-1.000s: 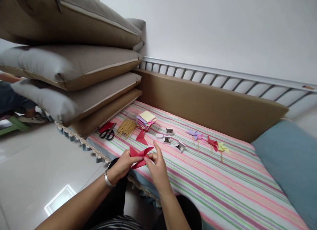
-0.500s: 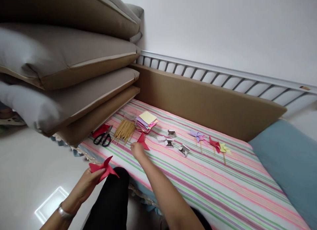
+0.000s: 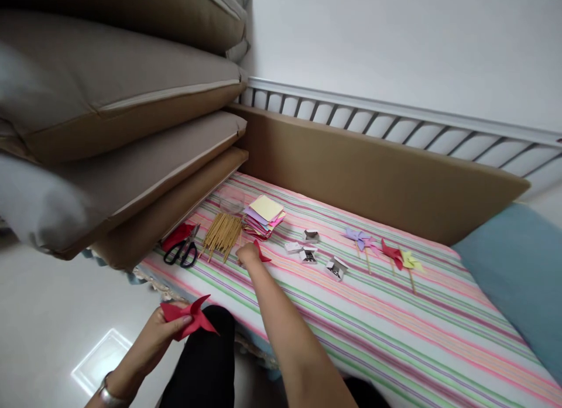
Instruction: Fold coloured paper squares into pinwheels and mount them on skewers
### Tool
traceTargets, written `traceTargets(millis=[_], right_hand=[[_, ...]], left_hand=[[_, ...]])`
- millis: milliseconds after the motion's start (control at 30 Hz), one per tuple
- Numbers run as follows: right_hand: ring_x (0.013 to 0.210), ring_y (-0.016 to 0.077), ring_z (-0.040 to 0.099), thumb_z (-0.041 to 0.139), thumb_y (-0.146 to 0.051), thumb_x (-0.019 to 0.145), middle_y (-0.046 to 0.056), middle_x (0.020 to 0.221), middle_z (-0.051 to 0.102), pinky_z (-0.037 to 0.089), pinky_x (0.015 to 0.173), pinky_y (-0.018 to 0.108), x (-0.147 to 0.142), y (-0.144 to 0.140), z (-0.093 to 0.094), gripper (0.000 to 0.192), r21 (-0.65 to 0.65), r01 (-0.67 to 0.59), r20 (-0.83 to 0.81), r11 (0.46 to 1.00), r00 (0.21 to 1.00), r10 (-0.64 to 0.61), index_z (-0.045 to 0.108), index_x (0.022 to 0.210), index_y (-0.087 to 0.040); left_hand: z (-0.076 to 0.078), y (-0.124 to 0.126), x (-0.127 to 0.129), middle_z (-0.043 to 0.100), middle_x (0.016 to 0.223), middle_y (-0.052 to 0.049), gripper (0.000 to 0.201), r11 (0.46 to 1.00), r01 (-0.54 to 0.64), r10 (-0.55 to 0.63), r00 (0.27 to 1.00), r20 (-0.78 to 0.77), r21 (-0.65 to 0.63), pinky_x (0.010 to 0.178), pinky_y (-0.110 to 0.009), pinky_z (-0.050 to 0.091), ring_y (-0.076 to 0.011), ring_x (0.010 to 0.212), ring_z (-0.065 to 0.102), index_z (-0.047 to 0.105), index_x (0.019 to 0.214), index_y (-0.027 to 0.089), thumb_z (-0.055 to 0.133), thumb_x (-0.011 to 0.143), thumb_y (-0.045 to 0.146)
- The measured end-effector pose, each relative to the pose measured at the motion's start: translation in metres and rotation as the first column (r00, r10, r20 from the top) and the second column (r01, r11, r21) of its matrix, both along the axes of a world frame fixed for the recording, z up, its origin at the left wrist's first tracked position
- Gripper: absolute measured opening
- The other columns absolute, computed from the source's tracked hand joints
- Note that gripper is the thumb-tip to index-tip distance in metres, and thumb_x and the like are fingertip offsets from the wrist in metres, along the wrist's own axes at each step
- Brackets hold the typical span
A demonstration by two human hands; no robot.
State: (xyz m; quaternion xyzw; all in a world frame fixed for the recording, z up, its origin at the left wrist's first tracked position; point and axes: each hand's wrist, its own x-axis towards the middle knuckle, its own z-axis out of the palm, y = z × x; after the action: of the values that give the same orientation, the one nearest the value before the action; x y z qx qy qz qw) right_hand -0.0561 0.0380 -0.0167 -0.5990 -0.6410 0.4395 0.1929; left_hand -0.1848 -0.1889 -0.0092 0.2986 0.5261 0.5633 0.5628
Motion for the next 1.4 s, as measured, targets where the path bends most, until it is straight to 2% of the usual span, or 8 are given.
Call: traceTargets(millis=[100,300,433,600,833,1100,1233,1400], right_hand=[[0.047,0.0107,0.056,0.059,-0.024,0.080,0.002,0.061,0.062,0.045,0.046,0.023,0.039,-0.035,0.014,0.013,-0.110,-0.036,-0.107,0.993,0.994,0.024,0.062,0.079,-0.011],[0.037,0.0071,0.048,0.052,-0.036,0.077,-0.003,0.057,0.060,0.032,0.037,0.017,0.128,-0.086,0.043,0.032,-0.048,-0.012,-0.342,0.999,0.940,-0.005,0.060,0.100,-0.016],[0.036,0.0069,0.041,0.044,-0.043,0.083,-0.005,0.051,0.055,0.032,0.041,0.019,0.176,-0.085,0.057,0.040,0.111,0.047,-0.443,0.993,0.897,0.007,0.062,0.104,-0.015],[0.064,0.0140,0.057,0.052,-0.037,0.081,0.003,0.074,0.063,0.044,0.062,0.026,0.215,-0.062,0.065,0.029,0.313,0.182,-0.518,0.932,0.855,0.007,0.070,0.093,-0.018],[0.055,0.0108,0.047,0.051,-0.037,0.083,0.001,0.077,0.063,0.043,0.058,0.024,0.244,-0.023,0.055,0.042,0.297,0.308,-0.619,0.904,0.783,-0.064,0.057,0.122,-0.023],[0.067,0.0137,0.051,0.050,-0.038,0.084,0.002,0.075,0.057,0.041,0.058,0.024,0.244,-0.021,0.048,0.033,0.296,0.240,-0.522,0.925,0.851,-0.054,0.070,0.105,-0.024],[0.064,0.0129,0.052,0.055,-0.034,0.080,0.001,0.070,0.058,0.043,0.058,0.025,0.234,-0.029,0.036,0.027,0.152,0.195,-0.612,0.969,0.788,-0.063,0.071,0.098,-0.022],[0.050,0.0085,0.047,0.061,-0.024,0.072,-0.002,0.062,0.058,0.039,0.050,0.022,0.225,-0.037,0.032,0.014,0.029,0.255,-0.680,0.966,0.714,-0.168,0.070,0.081,-0.019]], left_hand=[[0.008,0.003,0.011,0.058,0.058,0.001,0.019,0.999,0.027,-0.026,0.999,-0.020,0.040,0.054,-0.022,0.036,-0.0115,0.055,0.048,0.067,0.067,0.014,0.075,0.063,0.031],[0.036,0.038,0.059,0.063,0.067,-0.003,0.018,0.974,0.162,-0.160,0.987,-0.020,0.161,0.060,-0.024,0.042,-0.0144,0.063,0.054,0.070,0.069,0.015,0.076,0.060,0.028],[0.068,0.089,0.108,0.065,0.071,-0.005,0.015,0.897,0.350,-0.325,0.936,-0.134,0.270,0.060,-0.025,0.041,-0.0154,0.066,0.055,0.071,0.069,0.015,0.076,0.062,0.027],[0.099,0.152,0.165,0.064,0.068,-0.005,0.012,0.763,0.495,-0.421,0.869,-0.261,0.415,0.062,-0.026,0.042,-0.0155,0.064,0.055,0.071,0.067,0.015,0.074,0.064,0.027],[0.078,0.205,0.191,0.064,0.066,-0.005,0.013,0.680,0.608,-0.483,0.792,-0.375,0.409,0.063,-0.028,0.043,-0.0173,0.064,0.055,0.071,0.067,0.017,0.072,0.069,0.029],[0.062,0.213,0.186,0.065,0.077,-0.007,0.008,0.669,0.663,-0.481,0.731,-0.484,0.336,0.075,-0.031,0.044,-0.0203,0.078,0.058,0.073,0.071,0.019,0.070,0.071,0.026],[0.052,0.207,0.186,0.066,0.074,-0.007,0.009,0.679,0.672,-0.500,0.718,-0.484,0.296,0.073,-0.032,0.045,-0.0195,0.073,0.059,0.072,0.073,0.017,0.070,0.071,0.026],[0.043,0.202,0.179,0.068,0.072,-0.006,0.006,0.748,0.566,-0.367,0.788,-0.495,0.347,0.085,-0.036,0.043,-0.0193,0.072,0.061,0.072,0.071,0.018,0.071,0.070,0.023]])
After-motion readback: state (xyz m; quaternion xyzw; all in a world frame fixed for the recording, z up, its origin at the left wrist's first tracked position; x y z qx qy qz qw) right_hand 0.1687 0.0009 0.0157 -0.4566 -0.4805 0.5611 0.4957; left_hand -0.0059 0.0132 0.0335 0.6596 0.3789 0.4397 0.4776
